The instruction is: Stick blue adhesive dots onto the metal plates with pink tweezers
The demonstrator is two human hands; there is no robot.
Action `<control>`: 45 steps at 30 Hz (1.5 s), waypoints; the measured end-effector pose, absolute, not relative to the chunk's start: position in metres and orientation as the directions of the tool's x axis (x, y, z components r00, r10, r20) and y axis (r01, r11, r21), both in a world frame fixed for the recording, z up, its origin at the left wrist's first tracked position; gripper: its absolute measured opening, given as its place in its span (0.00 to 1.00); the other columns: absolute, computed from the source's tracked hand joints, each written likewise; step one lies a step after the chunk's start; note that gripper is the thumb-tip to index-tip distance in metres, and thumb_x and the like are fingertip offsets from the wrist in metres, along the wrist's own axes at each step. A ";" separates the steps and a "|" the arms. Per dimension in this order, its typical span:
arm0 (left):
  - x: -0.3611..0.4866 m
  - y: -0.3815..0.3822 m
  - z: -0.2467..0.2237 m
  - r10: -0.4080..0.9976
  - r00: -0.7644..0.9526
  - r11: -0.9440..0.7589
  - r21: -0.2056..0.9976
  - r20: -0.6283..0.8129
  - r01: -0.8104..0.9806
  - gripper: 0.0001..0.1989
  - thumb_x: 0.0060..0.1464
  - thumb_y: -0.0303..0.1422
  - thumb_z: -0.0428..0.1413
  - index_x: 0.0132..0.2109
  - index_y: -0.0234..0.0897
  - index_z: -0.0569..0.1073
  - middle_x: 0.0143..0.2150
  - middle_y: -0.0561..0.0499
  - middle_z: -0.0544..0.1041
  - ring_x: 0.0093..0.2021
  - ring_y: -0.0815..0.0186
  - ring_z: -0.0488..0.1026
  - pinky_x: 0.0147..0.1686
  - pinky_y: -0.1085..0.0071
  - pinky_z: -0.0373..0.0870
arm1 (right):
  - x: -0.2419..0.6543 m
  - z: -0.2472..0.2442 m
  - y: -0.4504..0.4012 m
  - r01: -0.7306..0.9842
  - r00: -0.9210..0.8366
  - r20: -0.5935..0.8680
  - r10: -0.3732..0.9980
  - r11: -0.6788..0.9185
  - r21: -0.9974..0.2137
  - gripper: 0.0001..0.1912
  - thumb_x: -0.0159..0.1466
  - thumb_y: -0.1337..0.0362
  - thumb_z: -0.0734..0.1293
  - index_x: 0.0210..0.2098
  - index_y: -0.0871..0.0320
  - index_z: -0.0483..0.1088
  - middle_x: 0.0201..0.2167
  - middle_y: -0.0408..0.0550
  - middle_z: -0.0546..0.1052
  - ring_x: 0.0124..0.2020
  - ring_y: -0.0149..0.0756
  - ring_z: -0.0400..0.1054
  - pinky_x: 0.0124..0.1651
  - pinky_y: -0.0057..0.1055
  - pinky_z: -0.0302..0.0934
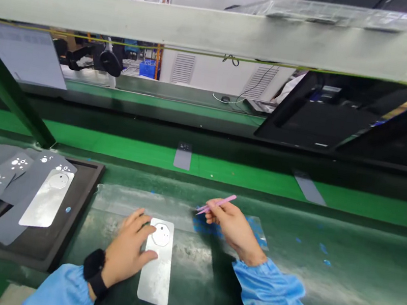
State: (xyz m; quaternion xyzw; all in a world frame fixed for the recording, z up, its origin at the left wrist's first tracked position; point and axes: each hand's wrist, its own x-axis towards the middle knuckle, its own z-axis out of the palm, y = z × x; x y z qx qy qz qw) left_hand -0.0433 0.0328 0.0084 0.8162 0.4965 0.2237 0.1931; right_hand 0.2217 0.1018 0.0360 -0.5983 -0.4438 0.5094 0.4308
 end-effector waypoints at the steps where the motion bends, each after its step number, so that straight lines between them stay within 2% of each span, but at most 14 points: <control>1: -0.040 0.033 0.002 0.890 0.434 -0.439 0.524 0.140 0.730 0.19 0.47 0.36 0.62 0.48 0.41 0.74 0.54 0.43 0.73 0.62 0.46 0.60 0.56 0.45 0.62 | 0.224 0.033 0.102 0.119 0.055 -0.245 0.968 -0.250 -0.961 0.24 0.43 0.45 0.74 0.24 0.59 0.69 0.18 0.43 0.72 0.20 0.30 0.65 0.25 0.28 0.62; 4: -0.039 0.031 -0.008 0.877 0.471 -0.452 0.489 0.092 0.746 0.21 0.45 0.37 0.64 0.49 0.43 0.73 0.56 0.43 0.72 0.62 0.43 0.59 0.57 0.40 0.58 | 0.228 0.025 0.101 0.134 0.009 -0.306 0.952 -0.304 -0.943 0.21 0.45 0.49 0.75 0.25 0.59 0.68 0.19 0.43 0.73 0.21 0.30 0.68 0.26 0.28 0.65; 11: -0.040 0.029 -0.006 0.881 0.462 -0.451 0.486 0.107 0.748 0.20 0.46 0.38 0.64 0.48 0.44 0.74 0.55 0.44 0.73 0.61 0.45 0.61 0.58 0.42 0.57 | 0.228 0.019 0.108 0.099 0.023 -0.425 0.905 -0.426 -0.900 0.11 0.55 0.61 0.71 0.24 0.57 0.64 0.19 0.43 0.74 0.20 0.29 0.70 0.24 0.25 0.68; 16: -0.039 0.028 -0.006 0.879 0.462 -0.457 0.483 0.117 0.747 0.20 0.47 0.38 0.63 0.48 0.43 0.74 0.56 0.45 0.72 0.61 0.45 0.61 0.58 0.42 0.57 | 0.231 0.022 0.111 0.115 -0.038 -0.440 0.897 -0.434 -0.894 0.09 0.56 0.63 0.70 0.25 0.57 0.65 0.18 0.42 0.74 0.19 0.29 0.70 0.22 0.24 0.68; 26: -0.040 0.028 -0.008 0.876 0.459 -0.471 0.471 0.150 0.745 0.21 0.46 0.38 0.64 0.48 0.42 0.74 0.55 0.44 0.73 0.61 0.45 0.61 0.57 0.42 0.59 | 0.227 0.024 0.115 0.146 -0.019 -0.478 0.878 -0.471 -0.870 0.12 0.56 0.63 0.71 0.22 0.59 0.66 0.17 0.42 0.74 0.17 0.27 0.69 0.21 0.23 0.67; 31: -0.041 0.027 -0.010 0.876 0.446 -0.474 0.498 0.182 0.726 0.20 0.46 0.38 0.63 0.48 0.42 0.74 0.54 0.43 0.73 0.61 0.46 0.60 0.57 0.43 0.58 | 0.232 0.028 0.112 0.082 -0.050 -0.451 0.891 -0.446 -0.891 0.16 0.51 0.56 0.74 0.22 0.59 0.66 0.16 0.43 0.74 0.17 0.28 0.69 0.22 0.23 0.66; 34: -0.040 0.026 -0.010 0.877 0.443 -0.474 0.496 0.189 0.727 0.19 0.46 0.38 0.64 0.47 0.42 0.75 0.54 0.43 0.74 0.62 0.45 0.59 0.57 0.42 0.57 | 0.222 0.034 0.101 0.057 -0.052 -0.386 0.921 -0.383 -0.922 0.20 0.47 0.50 0.74 0.23 0.58 0.66 0.16 0.44 0.74 0.17 0.29 0.69 0.21 0.23 0.64; 38: -0.038 0.027 -0.009 0.877 0.451 -0.470 0.497 0.167 0.730 0.19 0.47 0.38 0.63 0.47 0.41 0.75 0.54 0.43 0.73 0.63 0.45 0.58 0.58 0.42 0.55 | 0.187 0.034 0.079 0.085 -0.095 -0.328 0.940 -0.321 -0.943 0.22 0.50 0.45 0.71 0.25 0.57 0.65 0.16 0.43 0.74 0.17 0.31 0.69 0.21 0.26 0.64; 45: -0.038 0.026 -0.001 0.877 0.468 -0.453 0.506 0.107 0.734 0.20 0.47 0.37 0.63 0.49 0.40 0.74 0.56 0.45 0.72 0.64 0.44 0.57 0.60 0.41 0.53 | 0.153 0.013 0.077 0.229 -0.130 -0.373 0.919 -0.338 -0.913 0.14 0.57 0.53 0.67 0.27 0.56 0.63 0.18 0.41 0.74 0.17 0.30 0.70 0.21 0.26 0.65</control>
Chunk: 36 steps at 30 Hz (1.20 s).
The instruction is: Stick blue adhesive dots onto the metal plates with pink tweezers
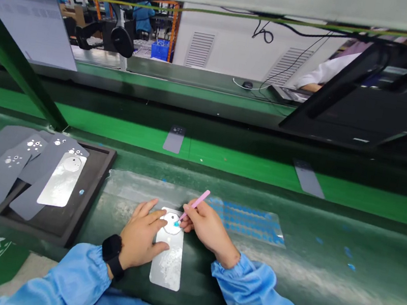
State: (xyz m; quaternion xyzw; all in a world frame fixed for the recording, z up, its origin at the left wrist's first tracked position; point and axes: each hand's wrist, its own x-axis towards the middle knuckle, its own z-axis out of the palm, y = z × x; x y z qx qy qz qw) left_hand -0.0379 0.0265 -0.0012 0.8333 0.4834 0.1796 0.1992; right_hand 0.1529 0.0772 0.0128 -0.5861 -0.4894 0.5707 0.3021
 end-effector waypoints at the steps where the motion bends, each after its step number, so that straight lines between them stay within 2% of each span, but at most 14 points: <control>1: -0.038 0.026 -0.001 0.878 0.468 -0.451 0.507 0.103 0.734 0.21 0.47 0.37 0.63 0.49 0.40 0.74 0.56 0.45 0.72 0.64 0.44 0.57 0.60 0.41 0.53 | 0.153 0.011 0.079 0.244 -0.133 -0.385 0.914 -0.346 -0.906 0.13 0.57 0.54 0.67 0.27 0.56 0.63 0.18 0.40 0.74 0.18 0.30 0.70 0.21 0.26 0.65; 9: -0.038 0.026 -0.002 0.879 0.464 -0.449 0.518 0.109 0.728 0.20 0.48 0.37 0.62 0.48 0.41 0.74 0.56 0.45 0.72 0.63 0.46 0.57 0.61 0.42 0.52 | 0.159 0.008 0.077 0.322 -0.150 -0.360 0.921 -0.299 -0.898 0.10 0.59 0.57 0.63 0.27 0.56 0.63 0.17 0.40 0.74 0.15 0.29 0.68 0.20 0.24 0.63; 17: -0.038 0.026 -0.004 0.877 0.464 -0.459 0.499 0.124 0.735 0.20 0.47 0.38 0.63 0.48 0.40 0.73 0.56 0.46 0.73 0.63 0.47 0.57 0.60 0.42 0.52 | 0.156 0.008 0.075 0.298 -0.105 -0.344 0.933 -0.301 -0.906 0.10 0.58 0.57 0.63 0.27 0.56 0.63 0.17 0.40 0.74 0.16 0.29 0.68 0.20 0.25 0.63; 27: -0.038 0.025 -0.002 0.879 0.462 -0.456 0.485 0.116 0.746 0.20 0.47 0.38 0.64 0.48 0.40 0.73 0.55 0.46 0.73 0.63 0.47 0.57 0.60 0.43 0.52 | 0.154 0.013 0.073 0.310 -0.092 -0.363 0.927 -0.320 -0.895 0.07 0.59 0.61 0.63 0.26 0.56 0.64 0.17 0.39 0.73 0.16 0.29 0.68 0.20 0.24 0.63; 36: -0.038 0.025 0.000 0.879 0.467 -0.453 0.463 0.092 0.762 0.19 0.48 0.38 0.63 0.48 0.40 0.73 0.56 0.46 0.72 0.64 0.48 0.55 0.60 0.44 0.48 | 0.153 0.017 0.072 0.357 -0.101 -0.357 0.929 -0.301 -0.884 0.07 0.60 0.63 0.62 0.26 0.56 0.64 0.17 0.39 0.73 0.16 0.29 0.68 0.21 0.24 0.63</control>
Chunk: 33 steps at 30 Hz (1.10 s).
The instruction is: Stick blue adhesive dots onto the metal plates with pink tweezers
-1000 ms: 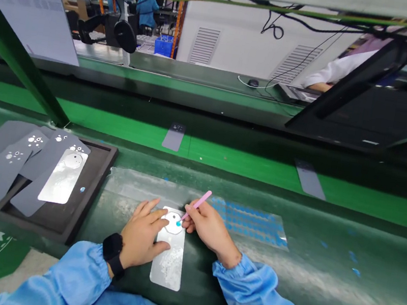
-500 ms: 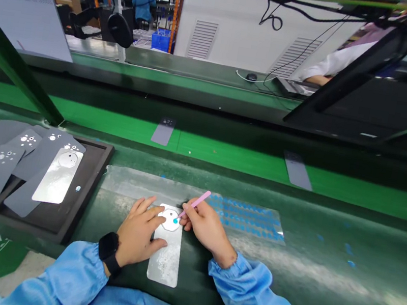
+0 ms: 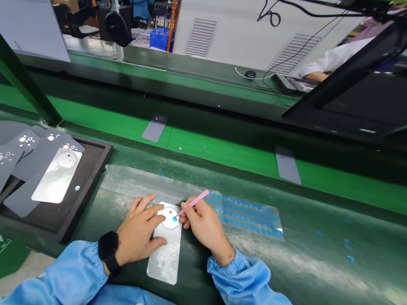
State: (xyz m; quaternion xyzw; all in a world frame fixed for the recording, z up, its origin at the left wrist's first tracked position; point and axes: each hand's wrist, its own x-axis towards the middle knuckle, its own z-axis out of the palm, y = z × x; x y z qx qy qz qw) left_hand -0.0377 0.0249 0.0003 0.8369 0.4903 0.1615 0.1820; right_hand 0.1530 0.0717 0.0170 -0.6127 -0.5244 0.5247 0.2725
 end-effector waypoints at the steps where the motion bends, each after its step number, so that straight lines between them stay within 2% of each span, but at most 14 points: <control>1: -0.037 0.025 0.001 0.879 0.469 -0.453 0.453 0.085 0.768 0.18 0.49 0.38 0.62 0.48 0.41 0.73 0.56 0.46 0.72 0.64 0.47 0.54 0.59 0.44 0.48 | 0.153 0.017 0.071 0.364 -0.105 -0.350 0.931 -0.291 -0.885 0.07 0.60 0.63 0.61 0.26 0.56 0.64 0.17 0.40 0.73 0.17 0.29 0.68 0.21 0.24 0.63; 4: -0.034 0.023 0.007 0.885 0.463 -0.438 0.412 0.043 0.799 0.18 0.51 0.37 0.60 0.49 0.42 0.72 0.57 0.45 0.70 0.64 0.45 0.51 0.54 0.43 0.50 | 0.153 0.016 0.070 0.389 -0.115 -0.320 0.940 -0.254 -0.886 0.06 0.61 0.63 0.61 0.27 0.56 0.64 0.18 0.40 0.73 0.17 0.30 0.69 0.22 0.25 0.63; 8: -0.022 0.019 0.020 0.891 0.452 -0.414 0.339 -0.041 0.845 0.20 0.52 0.34 0.55 0.53 0.44 0.69 0.59 0.43 0.67 0.63 0.44 0.50 0.49 0.45 0.54 | 0.154 0.015 0.069 0.408 -0.133 -0.280 0.951 -0.205 -0.890 0.06 0.61 0.63 0.61 0.28 0.55 0.64 0.18 0.40 0.74 0.18 0.31 0.69 0.23 0.26 0.64; 14: -0.005 0.018 0.034 0.888 0.430 -0.379 0.270 -0.161 0.885 0.23 0.51 0.34 0.52 0.56 0.46 0.68 0.58 0.40 0.65 0.60 0.47 0.55 0.48 0.49 0.57 | 0.153 0.015 0.068 0.407 -0.136 -0.263 0.955 -0.188 -0.894 0.06 0.61 0.62 0.61 0.28 0.54 0.63 0.19 0.42 0.74 0.19 0.32 0.71 0.24 0.27 0.65; 21: 0.003 0.016 0.031 0.907 0.380 -0.331 0.255 -0.179 0.909 0.23 0.50 0.32 0.52 0.55 0.41 0.69 0.59 0.38 0.64 0.59 0.48 0.56 0.47 0.51 0.58 | 0.159 0.013 0.063 0.373 -0.125 -0.233 0.964 -0.172 -0.912 0.07 0.61 0.58 0.60 0.29 0.54 0.62 0.20 0.44 0.76 0.20 0.34 0.72 0.25 0.28 0.66; 24: 0.005 0.014 0.028 0.913 0.369 -0.319 0.260 -0.176 0.912 0.24 0.48 0.31 0.52 0.55 0.39 0.70 0.60 0.38 0.64 0.59 0.47 0.55 0.49 0.52 0.58 | 0.162 0.011 0.055 0.408 -0.142 -0.137 0.980 -0.068 -0.911 0.09 0.62 0.57 0.59 0.30 0.54 0.64 0.23 0.45 0.77 0.23 0.35 0.73 0.28 0.30 0.67; 28: 0.007 0.011 0.021 0.929 0.344 -0.300 0.267 -0.135 0.916 0.25 0.47 0.29 0.53 0.56 0.39 0.70 0.60 0.37 0.64 0.59 0.46 0.56 0.49 0.50 0.58 | 0.163 0.007 0.048 0.524 -0.193 0.009 0.981 0.110 -0.845 0.10 0.64 0.58 0.58 0.30 0.54 0.67 0.26 0.47 0.77 0.28 0.37 0.73 0.33 0.33 0.66; 33: 0.007 0.010 0.015 0.934 0.343 -0.305 0.272 -0.105 0.913 0.26 0.48 0.29 0.53 0.56 0.38 0.69 0.60 0.36 0.64 0.58 0.46 0.57 0.49 0.50 0.59 | 0.162 0.004 0.048 0.557 -0.272 0.081 0.959 0.225 -0.799 0.12 0.65 0.61 0.58 0.29 0.54 0.70 0.29 0.48 0.78 0.32 0.37 0.73 0.39 0.33 0.66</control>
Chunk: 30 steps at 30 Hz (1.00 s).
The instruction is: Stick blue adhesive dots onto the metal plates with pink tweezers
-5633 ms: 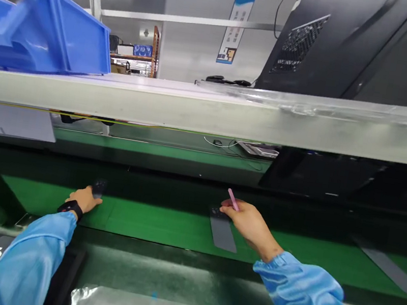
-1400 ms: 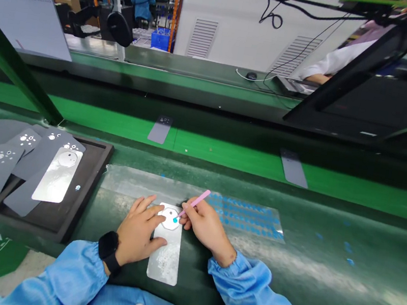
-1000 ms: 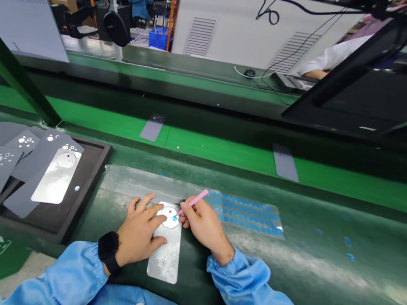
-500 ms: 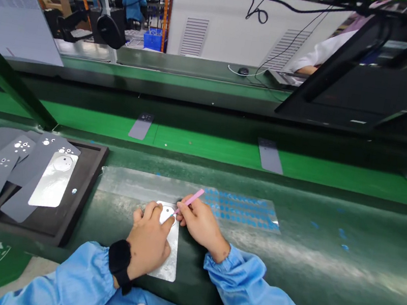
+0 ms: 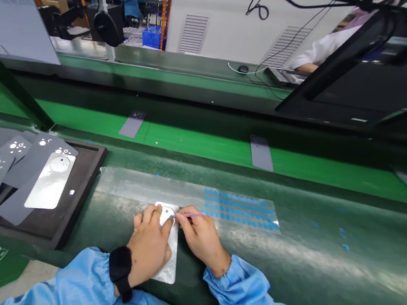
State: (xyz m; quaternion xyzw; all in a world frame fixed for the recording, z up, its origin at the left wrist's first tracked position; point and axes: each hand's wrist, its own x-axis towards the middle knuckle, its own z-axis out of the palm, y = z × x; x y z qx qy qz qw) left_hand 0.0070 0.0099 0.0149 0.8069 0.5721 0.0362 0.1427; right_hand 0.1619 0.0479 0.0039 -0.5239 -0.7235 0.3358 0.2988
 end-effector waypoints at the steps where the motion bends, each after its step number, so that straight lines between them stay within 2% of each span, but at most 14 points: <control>1: 0.007 0.010 0.015 0.932 0.346 -0.308 0.274 -0.104 0.911 0.26 0.48 0.29 0.53 0.57 0.38 0.69 0.60 0.36 0.64 0.58 0.46 0.56 0.49 0.50 0.59 | 0.162 0.004 0.048 0.561 -0.282 0.089 0.955 0.239 -0.793 0.13 0.66 0.61 0.58 0.29 0.54 0.70 0.29 0.48 0.78 0.32 0.37 0.73 0.39 0.32 0.66; 10: 0.008 0.009 0.016 0.928 0.353 -0.313 0.260 -0.121 0.913 0.24 0.50 0.29 0.54 0.56 0.36 0.69 0.60 0.35 0.63 0.59 0.44 0.56 0.49 0.49 0.60 | 0.162 -0.001 0.042 0.608 -0.325 0.193 0.926 0.361 -0.707 0.13 0.67 0.61 0.57 0.31 0.55 0.69 0.28 0.48 0.76 0.30 0.37 0.71 0.37 0.32 0.65; 16: 0.009 0.010 0.018 0.927 0.350 -0.307 0.259 -0.138 0.916 0.26 0.50 0.30 0.54 0.58 0.37 0.68 0.60 0.35 0.63 0.58 0.44 0.56 0.49 0.49 0.60 | 0.161 -0.002 0.042 0.619 -0.309 0.166 0.936 0.331 -0.712 0.12 0.67 0.61 0.57 0.31 0.54 0.69 0.28 0.48 0.76 0.30 0.37 0.71 0.37 0.32 0.65; 24: 0.009 0.010 0.017 0.928 0.345 -0.298 0.278 -0.139 0.913 0.25 0.50 0.29 0.53 0.57 0.36 0.68 0.61 0.36 0.62 0.59 0.44 0.55 0.50 0.48 0.59 | 0.162 -0.005 0.038 0.664 -0.304 0.187 0.934 0.348 -0.662 0.13 0.68 0.61 0.55 0.31 0.54 0.68 0.28 0.48 0.76 0.31 0.36 0.71 0.37 0.32 0.64; 30: 0.009 0.010 0.015 0.929 0.348 -0.300 0.291 -0.129 0.908 0.24 0.50 0.29 0.53 0.56 0.36 0.69 0.61 0.35 0.63 0.59 0.45 0.55 0.50 0.49 0.59 | 0.163 -0.004 0.034 0.644 -0.316 0.211 0.925 0.373 -0.668 0.13 0.68 0.61 0.55 0.31 0.54 0.67 0.27 0.48 0.76 0.30 0.36 0.71 0.36 0.31 0.65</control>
